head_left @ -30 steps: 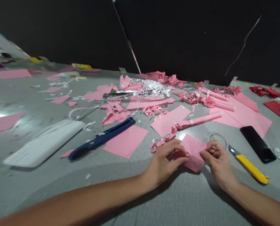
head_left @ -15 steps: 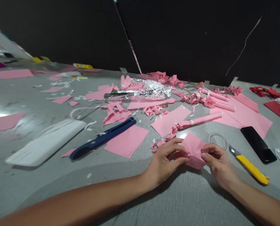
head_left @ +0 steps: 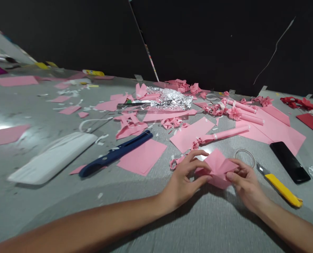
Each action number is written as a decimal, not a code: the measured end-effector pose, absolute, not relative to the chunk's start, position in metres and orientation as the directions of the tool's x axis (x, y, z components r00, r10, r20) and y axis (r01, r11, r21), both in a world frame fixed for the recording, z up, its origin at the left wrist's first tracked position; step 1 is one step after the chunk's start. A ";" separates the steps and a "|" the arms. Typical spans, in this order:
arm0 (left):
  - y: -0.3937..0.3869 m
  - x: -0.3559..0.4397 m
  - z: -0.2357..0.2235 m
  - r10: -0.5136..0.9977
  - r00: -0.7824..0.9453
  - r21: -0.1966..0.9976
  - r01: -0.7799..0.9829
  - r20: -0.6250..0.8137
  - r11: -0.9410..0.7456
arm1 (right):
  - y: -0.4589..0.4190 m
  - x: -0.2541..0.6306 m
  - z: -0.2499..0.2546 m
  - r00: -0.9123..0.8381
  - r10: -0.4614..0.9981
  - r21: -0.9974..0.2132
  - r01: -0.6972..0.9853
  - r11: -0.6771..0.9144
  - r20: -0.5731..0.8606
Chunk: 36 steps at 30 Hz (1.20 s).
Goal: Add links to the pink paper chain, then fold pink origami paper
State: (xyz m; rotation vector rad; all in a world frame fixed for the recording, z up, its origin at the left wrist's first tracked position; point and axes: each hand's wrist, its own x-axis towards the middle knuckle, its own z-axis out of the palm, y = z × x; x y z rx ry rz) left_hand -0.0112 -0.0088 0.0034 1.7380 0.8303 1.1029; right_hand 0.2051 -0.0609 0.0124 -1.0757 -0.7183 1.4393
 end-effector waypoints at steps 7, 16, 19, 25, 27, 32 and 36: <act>-0.014 -0.016 0.005 0.674 0.386 0.628 0.258 0.630 -0.735 | -0.062 0.201 0.009 -0.006 0.978 -0.909 -0.367 -0.196 -0.209; -0.012 -0.018 0.008 0.585 0.444 0.493 0.316 0.678 -0.811 | -0.069 0.201 0.007 -0.150 0.965 -0.915 -0.315 -0.253 -0.215; -0.012 -0.018 0.009 0.542 0.426 0.443 0.315 0.724 -0.840 | -0.070 0.202 0.008 -0.204 0.953 -0.921 -0.276 -0.275 -0.224; -0.013 -0.019 0.009 0.513 0.455 0.406 0.318 0.728 -0.857 | -0.070 0.203 0.010 -0.250 0.956 -0.940 -0.260 -0.221 -0.156; -0.014 -0.020 0.009 0.513 0.460 0.405 0.317 0.725 -0.858 | -0.070 0.203 0.009 -0.252 0.956 -0.944 -0.251 -0.214 -0.149; -0.015 -0.022 0.011 0.483 0.469 0.390 0.287 0.739 -0.875 | -0.071 0.204 0.003 -0.204 0.968 -0.950 -0.244 -0.196 -0.148; -0.017 -0.020 0.010 0.455 0.453 0.357 0.288 0.767 -0.889 | -0.071 0.205 -0.001 -0.221 0.964 -0.950 -0.239 -0.202 -0.149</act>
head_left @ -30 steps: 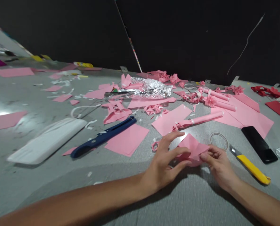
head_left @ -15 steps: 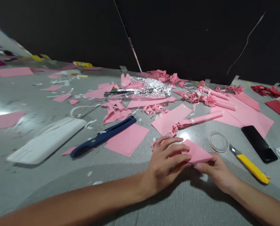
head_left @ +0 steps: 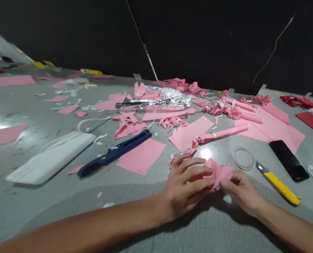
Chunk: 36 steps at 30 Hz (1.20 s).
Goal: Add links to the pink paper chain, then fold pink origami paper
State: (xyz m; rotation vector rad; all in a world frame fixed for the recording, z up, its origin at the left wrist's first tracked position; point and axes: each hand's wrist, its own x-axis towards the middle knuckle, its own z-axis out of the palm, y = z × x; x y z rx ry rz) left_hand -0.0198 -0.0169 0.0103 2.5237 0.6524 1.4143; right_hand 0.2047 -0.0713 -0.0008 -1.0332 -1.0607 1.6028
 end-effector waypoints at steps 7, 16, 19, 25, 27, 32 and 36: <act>-0.017 -0.015 0.012 0.455 0.405 0.357 0.297 0.793 -0.886 | -0.064 0.204 0.003 -0.109 0.991 -0.977 -0.195 -0.092 -0.072; -0.010 -0.017 0.014 0.488 0.387 0.396 0.296 0.783 -0.869 | -0.079 0.211 0.021 -0.066 0.679 -0.483 0.652 0.584 0.731; -0.011 -0.017 0.013 0.489 0.392 0.401 0.286 0.780 -0.870 | -0.083 0.206 0.021 -0.167 0.673 -0.419 0.669 0.614 0.720; -0.011 -0.017 0.013 0.481 0.399 0.408 0.258 0.780 -0.876 | -0.080 0.202 0.017 -0.221 0.679 -0.425 0.635 0.645 0.700; -0.011 -0.017 0.014 0.473 0.397 0.407 0.242 0.787 -0.881 | -0.081 0.202 0.016 -0.222 0.680 -0.450 0.603 0.659 0.699; -0.011 -0.018 0.017 0.483 0.372 0.418 0.245 0.792 -0.874 | -0.084 0.203 0.013 0.150 0.848 -0.824 0.371 0.429 0.509; -0.011 -0.018 0.016 0.482 0.370 0.402 0.274 0.794 -0.873 | -0.081 0.199 0.013 0.117 0.993 -0.976 -0.212 0.056 0.031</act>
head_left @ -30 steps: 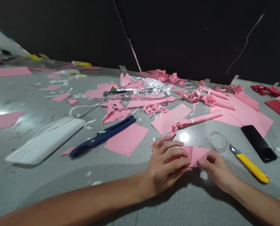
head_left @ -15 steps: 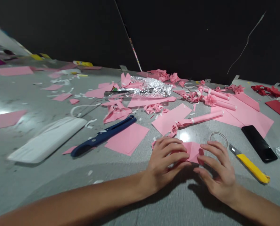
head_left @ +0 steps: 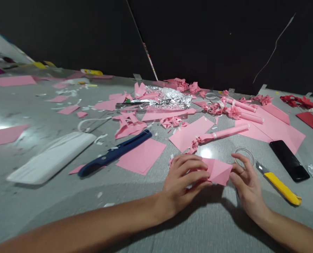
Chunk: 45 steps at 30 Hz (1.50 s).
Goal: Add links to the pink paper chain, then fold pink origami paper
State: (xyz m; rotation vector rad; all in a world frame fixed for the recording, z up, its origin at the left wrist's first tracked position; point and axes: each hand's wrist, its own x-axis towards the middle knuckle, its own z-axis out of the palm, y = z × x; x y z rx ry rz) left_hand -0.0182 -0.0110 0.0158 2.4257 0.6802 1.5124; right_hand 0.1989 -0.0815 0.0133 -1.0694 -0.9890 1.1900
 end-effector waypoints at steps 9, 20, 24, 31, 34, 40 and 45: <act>-0.014 -0.015 0.013 0.458 0.402 0.360 0.298 0.793 -0.884 | -0.077 0.192 0.025 -0.005 0.974 -0.846 -0.494 -0.200 -0.227; -0.019 -0.016 0.011 0.443 0.428 0.340 0.297 0.788 -0.892 | -0.076 0.188 0.019 -0.031 0.984 -0.867 -0.467 -0.171 -0.177; -0.017 -0.016 0.011 0.456 0.440 0.352 0.299 0.774 -0.887 | -0.077 0.188 0.022 -0.006 0.986 -0.869 -0.470 -0.152 -0.169; -0.015 -0.016 0.009 0.490 0.419 0.389 0.306 0.764 -0.869 | -0.079 0.194 0.019 0.027 0.998 -0.944 -0.326 -0.045 -0.058; -0.015 -0.017 0.009 0.495 0.432 0.397 0.300 0.754 -0.867 | -0.077 0.196 0.017 0.089 0.993 -0.985 -0.152 0.084 0.071; -0.014 -0.017 0.011 0.471 0.451 0.385 0.273 0.758 -0.882 | -0.074 0.194 0.019 0.088 0.984 -0.986 -0.048 0.157 0.153; -0.013 -0.017 0.013 0.477 0.463 0.411 0.242 0.747 -0.879 | -0.073 0.195 0.016 0.072 0.994 -0.993 -0.085 0.083 0.077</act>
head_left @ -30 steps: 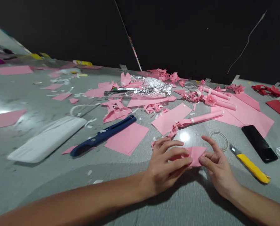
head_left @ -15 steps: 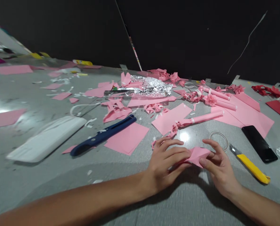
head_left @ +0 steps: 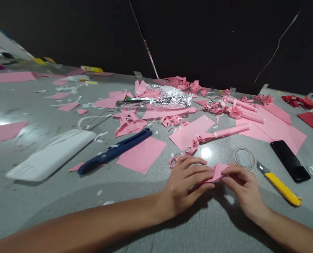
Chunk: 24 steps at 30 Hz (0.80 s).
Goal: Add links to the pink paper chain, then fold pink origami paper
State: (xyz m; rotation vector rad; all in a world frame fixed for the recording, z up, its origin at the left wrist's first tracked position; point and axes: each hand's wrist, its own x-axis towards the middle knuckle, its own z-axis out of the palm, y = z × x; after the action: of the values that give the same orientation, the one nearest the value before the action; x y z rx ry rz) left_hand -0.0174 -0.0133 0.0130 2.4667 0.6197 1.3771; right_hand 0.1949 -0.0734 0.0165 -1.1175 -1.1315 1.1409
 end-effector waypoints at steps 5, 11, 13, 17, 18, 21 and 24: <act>-0.016 -0.016 0.015 0.543 0.407 0.498 0.221 0.734 -0.839 | -0.073 0.198 0.009 0.132 0.987 -0.976 -0.210 -0.060 -0.089; -0.015 -0.018 0.013 0.559 0.388 0.507 0.236 0.733 -0.829 | -0.069 0.199 0.008 0.165 0.981 -0.960 -0.274 -0.057 -0.105; -0.014 -0.019 0.013 0.554 0.395 0.499 0.241 0.733 -0.832 | -0.069 0.200 0.008 0.166 0.980 -0.959 -0.278 -0.057 -0.107; -0.014 -0.019 0.015 0.553 0.404 0.493 0.251 0.729 -0.833 | -0.069 0.199 0.008 0.161 0.982 -0.963 -0.263 -0.057 -0.102; -0.014 -0.019 0.016 0.552 0.402 0.492 0.252 0.730 -0.833 | -0.070 0.199 0.008 0.161 0.982 -0.964 -0.259 -0.056 -0.100; -0.014 -0.018 0.016 0.544 0.396 0.481 0.254 0.740 -0.839 | -0.070 0.199 0.009 0.154 0.982 -0.964 -0.258 -0.064 -0.106; -0.014 -0.018 0.016 0.535 0.395 0.473 0.250 0.747 -0.845 | -0.070 0.199 0.010 0.147 0.982 -0.961 -0.266 -0.077 -0.120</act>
State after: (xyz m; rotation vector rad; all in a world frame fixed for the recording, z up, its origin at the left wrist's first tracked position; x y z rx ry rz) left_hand -0.0182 -0.0136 0.0162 2.3723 0.6878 1.4283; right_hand 0.1986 -0.0698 0.0096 -1.1562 -0.8493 1.2728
